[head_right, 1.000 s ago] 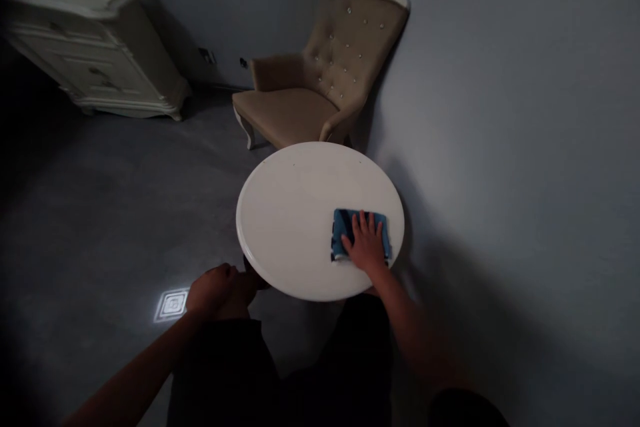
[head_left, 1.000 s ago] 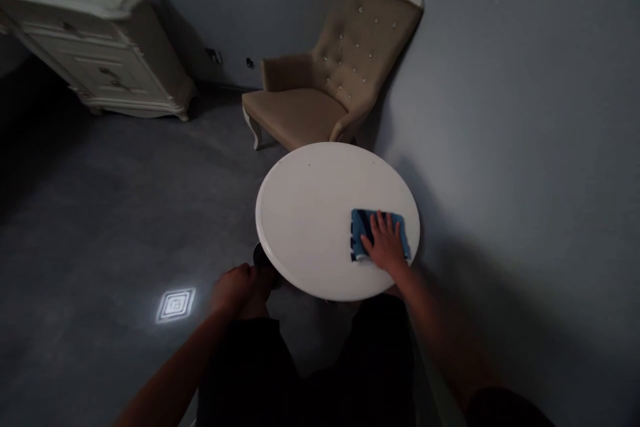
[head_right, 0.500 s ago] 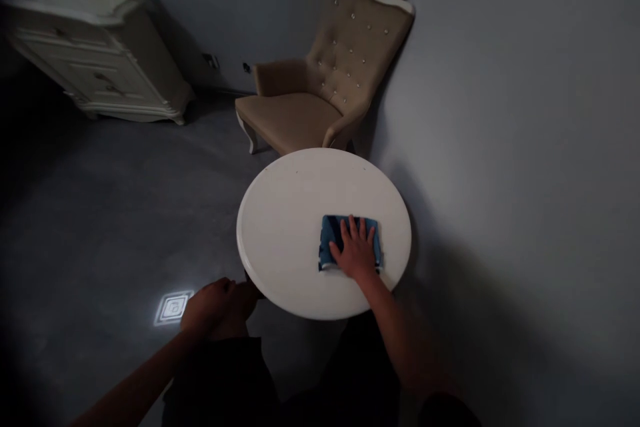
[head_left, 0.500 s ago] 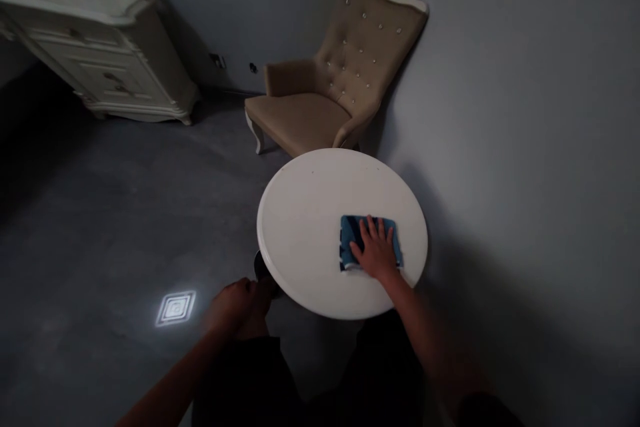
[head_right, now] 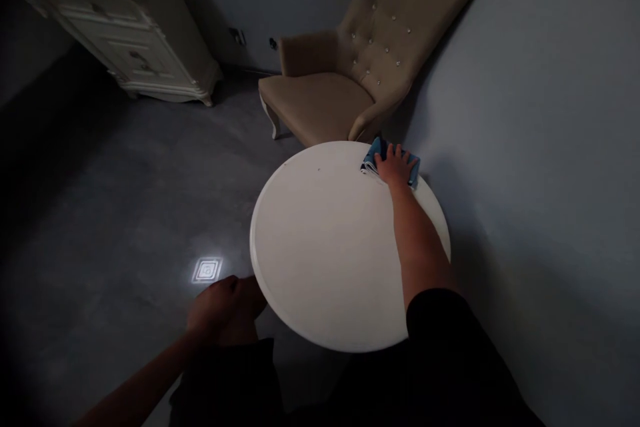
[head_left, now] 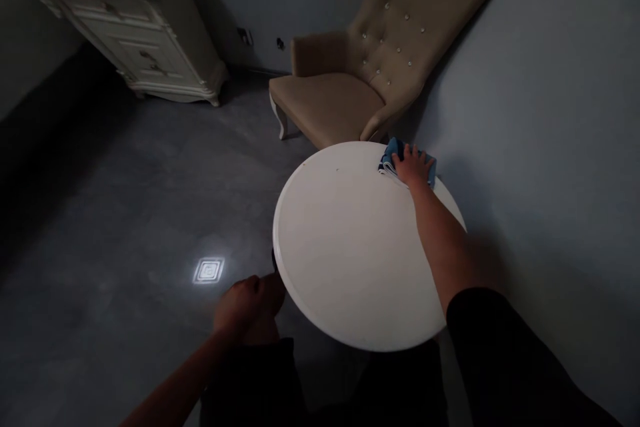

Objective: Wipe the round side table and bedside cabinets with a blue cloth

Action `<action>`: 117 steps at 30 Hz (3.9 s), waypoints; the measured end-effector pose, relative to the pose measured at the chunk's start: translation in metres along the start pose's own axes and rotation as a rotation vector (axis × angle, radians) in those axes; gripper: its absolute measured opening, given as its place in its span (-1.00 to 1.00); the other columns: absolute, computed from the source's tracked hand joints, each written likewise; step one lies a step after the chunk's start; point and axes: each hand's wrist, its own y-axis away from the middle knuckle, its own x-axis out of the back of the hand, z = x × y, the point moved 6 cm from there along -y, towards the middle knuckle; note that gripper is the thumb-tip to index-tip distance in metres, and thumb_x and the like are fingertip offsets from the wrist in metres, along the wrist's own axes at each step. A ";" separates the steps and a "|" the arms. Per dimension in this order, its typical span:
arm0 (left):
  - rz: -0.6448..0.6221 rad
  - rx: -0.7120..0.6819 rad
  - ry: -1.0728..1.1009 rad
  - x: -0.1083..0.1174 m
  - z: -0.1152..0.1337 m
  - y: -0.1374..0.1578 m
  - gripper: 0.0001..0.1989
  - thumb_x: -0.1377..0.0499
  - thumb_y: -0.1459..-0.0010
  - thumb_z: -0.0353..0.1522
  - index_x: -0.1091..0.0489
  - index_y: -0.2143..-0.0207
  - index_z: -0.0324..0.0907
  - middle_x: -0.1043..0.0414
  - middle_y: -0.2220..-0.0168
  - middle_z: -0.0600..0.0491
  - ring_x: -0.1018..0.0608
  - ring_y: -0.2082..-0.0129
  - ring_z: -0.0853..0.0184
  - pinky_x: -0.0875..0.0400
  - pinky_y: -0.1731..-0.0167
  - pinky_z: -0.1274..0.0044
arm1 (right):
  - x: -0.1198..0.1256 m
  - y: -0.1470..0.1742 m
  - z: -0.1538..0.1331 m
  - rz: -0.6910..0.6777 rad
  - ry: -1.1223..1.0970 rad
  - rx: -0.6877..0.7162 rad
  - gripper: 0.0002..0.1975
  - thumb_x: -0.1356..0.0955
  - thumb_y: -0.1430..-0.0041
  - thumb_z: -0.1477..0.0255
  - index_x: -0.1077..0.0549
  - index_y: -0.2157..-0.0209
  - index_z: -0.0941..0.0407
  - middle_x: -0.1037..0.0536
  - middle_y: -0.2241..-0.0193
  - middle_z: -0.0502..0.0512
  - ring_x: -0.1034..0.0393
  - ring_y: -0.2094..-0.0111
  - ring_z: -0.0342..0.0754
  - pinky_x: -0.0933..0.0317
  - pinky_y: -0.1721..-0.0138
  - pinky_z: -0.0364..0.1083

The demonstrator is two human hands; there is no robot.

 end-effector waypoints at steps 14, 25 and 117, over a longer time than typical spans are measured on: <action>0.078 -0.067 0.006 0.001 0.015 0.031 -0.50 0.01 -0.49 -0.12 -0.67 0.06 -0.19 -0.75 -0.04 -0.33 -0.76 -0.06 -0.07 -0.55 0.04 0.30 | -0.013 0.346 0.006 0.030 -0.026 0.234 -0.15 -0.15 -0.56 -0.07 -0.03 -0.72 -0.09 -0.07 -0.69 0.10 0.16 -0.70 0.50 0.14 -0.62 0.59; 0.055 -0.097 0.023 0.000 0.017 0.042 -0.52 0.00 -0.48 -0.13 -0.65 0.11 -0.20 -0.73 -0.03 -0.37 -0.76 -0.02 -0.09 -0.54 0.10 0.31 | -0.037 0.494 -0.002 -0.087 -0.042 0.270 -0.13 -0.20 -0.39 -0.18 -0.01 -0.67 -0.45 -0.15 -0.61 -0.39 0.29 -0.71 0.23 0.08 -0.69 0.48; 0.026 -0.052 0.130 0.003 0.004 0.046 -0.48 -0.05 -0.49 -0.08 -0.70 0.00 -0.22 -0.74 -0.06 -0.35 -0.76 -0.06 -0.08 -0.52 0.08 0.33 | -0.028 0.471 -0.085 -0.082 -0.075 0.461 -0.13 -0.14 -0.45 -0.22 0.24 -0.67 -0.51 -0.04 -0.63 -0.46 0.33 -0.70 0.28 0.09 -0.67 0.57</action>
